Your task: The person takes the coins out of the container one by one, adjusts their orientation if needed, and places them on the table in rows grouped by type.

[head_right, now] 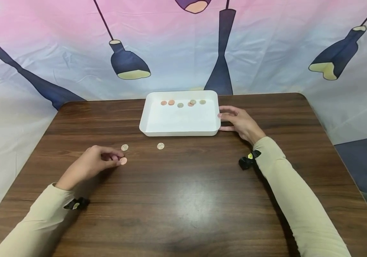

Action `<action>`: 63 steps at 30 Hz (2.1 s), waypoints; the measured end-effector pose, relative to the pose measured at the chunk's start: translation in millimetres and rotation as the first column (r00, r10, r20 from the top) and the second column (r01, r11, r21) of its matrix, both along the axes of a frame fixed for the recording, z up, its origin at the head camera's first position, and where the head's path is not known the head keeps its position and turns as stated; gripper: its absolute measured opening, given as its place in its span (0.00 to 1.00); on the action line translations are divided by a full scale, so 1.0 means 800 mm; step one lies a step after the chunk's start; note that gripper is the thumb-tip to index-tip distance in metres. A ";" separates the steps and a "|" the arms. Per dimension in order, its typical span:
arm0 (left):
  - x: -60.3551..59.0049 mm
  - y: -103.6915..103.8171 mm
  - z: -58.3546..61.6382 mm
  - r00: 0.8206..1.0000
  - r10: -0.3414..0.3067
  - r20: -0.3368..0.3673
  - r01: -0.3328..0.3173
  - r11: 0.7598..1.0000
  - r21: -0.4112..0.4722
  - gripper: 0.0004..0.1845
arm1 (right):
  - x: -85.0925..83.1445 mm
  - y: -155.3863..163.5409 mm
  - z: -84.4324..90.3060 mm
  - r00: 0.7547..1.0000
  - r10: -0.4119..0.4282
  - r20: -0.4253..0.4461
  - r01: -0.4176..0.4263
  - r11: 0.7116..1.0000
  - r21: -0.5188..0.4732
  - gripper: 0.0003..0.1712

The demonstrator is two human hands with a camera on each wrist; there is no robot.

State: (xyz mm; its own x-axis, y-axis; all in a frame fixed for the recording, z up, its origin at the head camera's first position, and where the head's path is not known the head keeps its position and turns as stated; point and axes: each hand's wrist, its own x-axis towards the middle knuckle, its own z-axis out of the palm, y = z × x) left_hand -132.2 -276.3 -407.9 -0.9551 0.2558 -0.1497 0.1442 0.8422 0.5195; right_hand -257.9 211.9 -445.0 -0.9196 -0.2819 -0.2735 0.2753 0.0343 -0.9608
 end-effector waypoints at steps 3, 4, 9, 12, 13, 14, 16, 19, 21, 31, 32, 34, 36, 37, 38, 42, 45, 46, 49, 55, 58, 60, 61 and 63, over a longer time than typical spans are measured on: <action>-0.004 -0.010 -0.001 0.999 -0.033 0.026 0.032 0.999 0.041 0.06 | 0.000 0.003 0.001 1.000 -0.006 0.003 0.006 1.000 -0.002 0.33; -0.005 -0.010 -0.002 0.998 -0.045 0.032 0.044 0.997 0.056 0.07 | 0.000 0.003 0.002 1.000 -0.006 0.002 0.006 1.000 0.001 0.33; -0.009 -0.005 -0.004 0.996 -0.084 0.044 0.079 0.992 0.096 0.09 | 0.000 0.008 0.004 1.000 -0.005 -0.001 0.005 1.000 0.001 0.33; -0.010 -0.010 -0.003 0.995 -0.093 0.046 0.089 0.992 0.087 0.06 | 0.001 0.008 0.002 1.000 -0.001 0.002 0.001 1.000 -0.017 0.33; -0.010 -0.013 -0.003 0.994 -0.092 0.053 0.087 0.992 0.090 0.06 | 0.001 0.006 0.001 1.000 0.002 0.002 -0.002 1.000 -0.022 0.33; -0.009 -0.018 -0.003 0.994 -0.092 0.063 0.086 0.992 0.094 0.06 | 0.001 0.005 0.000 1.000 0.003 0.004 -0.003 1.000 -0.027 0.33; -0.006 -0.025 -0.002 0.993 -0.084 0.086 0.075 0.992 0.100 0.07 | 0.001 0.002 -0.001 1.000 0.010 0.009 -0.010 0.999 -0.034 0.33; -0.003 -0.029 -0.001 0.990 -0.076 0.117 0.063 0.992 0.110 0.08 | 0.000 -0.001 -0.004 1.000 0.015 0.016 -0.015 0.999 -0.037 0.33; -0.003 -0.029 0.000 0.988 -0.077 0.134 0.062 0.992 0.111 0.09 | 0.000 -0.002 -0.004 1.000 0.016 0.021 -0.016 0.999 -0.040 0.33; -0.024 0.022 0.013 0.994 -0.054 0.093 0.032 0.975 0.220 0.09 | -0.001 0.003 -0.002 1.000 0.012 0.013 -0.012 1.000 -0.017 0.34; -0.025 0.033 0.013 0.994 -0.041 0.105 0.013 0.967 0.253 0.10 | 0.000 0.003 -0.002 1.000 0.014 0.012 -0.014 1.000 -0.014 0.34; -0.030 0.056 0.012 0.993 -0.030 0.111 -0.005 0.952 0.307 0.13 | 0.001 0.004 -0.001 1.000 0.013 0.013 -0.013 1.000 -0.011 0.34; -0.034 0.078 0.008 0.991 -0.022 0.135 -0.028 0.934 0.357 0.15 | 0.001 0.003 0.000 1.000 0.012 0.015 -0.012 1.000 -0.010 0.34; -0.036 0.088 0.006 0.989 -0.019 0.147 -0.038 0.927 0.372 0.16 | 0.001 0.003 0.000 1.000 0.013 0.016 -0.013 1.000 -0.012 0.34; -0.038 0.097 0.004 0.986 -0.015 0.166 -0.052 0.920 0.389 0.16 | 0.001 0.002 0.000 1.000 0.012 0.018 -0.012 1.000 -0.014 0.33; -0.047 0.121 -0.007 0.969 0.015 0.246 -0.118 0.904 0.411 0.19 | 0.001 0.001 0.000 1.000 0.013 0.022 -0.013 1.000 -0.025 0.33; -0.052 0.130 -0.013 0.962 0.033 0.273 -0.141 0.911 0.388 0.18 | 0.000 0.002 0.000 1.000 0.012 0.022 -0.012 1.000 -0.025 0.33; -0.053 0.131 -0.014 0.961 0.041 0.275 -0.146 0.915 0.375 0.18 | 0.000 0.001 0.000 1.000 0.012 0.022 -0.012 1.000 -0.024 0.33; -0.054 0.132 -0.015 0.966 0.048 0.254 -0.136 0.931 0.340 0.14 | -0.001 0.001 -0.001 1.000 0.015 0.020 -0.015 1.000 -0.020 0.33; -0.051 0.115 -0.013 0.975 0.060 0.213 -0.123 0.948 0.292 0.11 | -0.001 0.002 0.000 1.000 0.016 0.018 -0.015 0.999 -0.030 0.34; -0.050 0.100 -0.011 0.972 0.093 0.217 -0.151 0.951 0.269 0.11 | 0.000 0.004 0.002 1.000 0.018 0.014 -0.018 0.999 -0.036 0.35; -0.050 0.093 -0.010 0.968 0.106 0.228 -0.166 0.951 0.263 0.11 | 0.000 0.005 0.002 1.000 0.014 0.010 -0.013 0.999 -0.034 0.34; -0.050 0.090 -0.010 0.966 0.110 0.233 -0.171 0.950 0.263 0.11 | 0.000 0.006 0.003 1.000 0.013 0.011 -0.013 0.999 -0.033 0.34; -0.051 0.087 -0.009 0.964 0.109 0.242 -0.174 0.948 0.268 0.11 | 0.000 0.007 0.003 1.000 0.009 0.013 -0.009 0.999 -0.032 0.34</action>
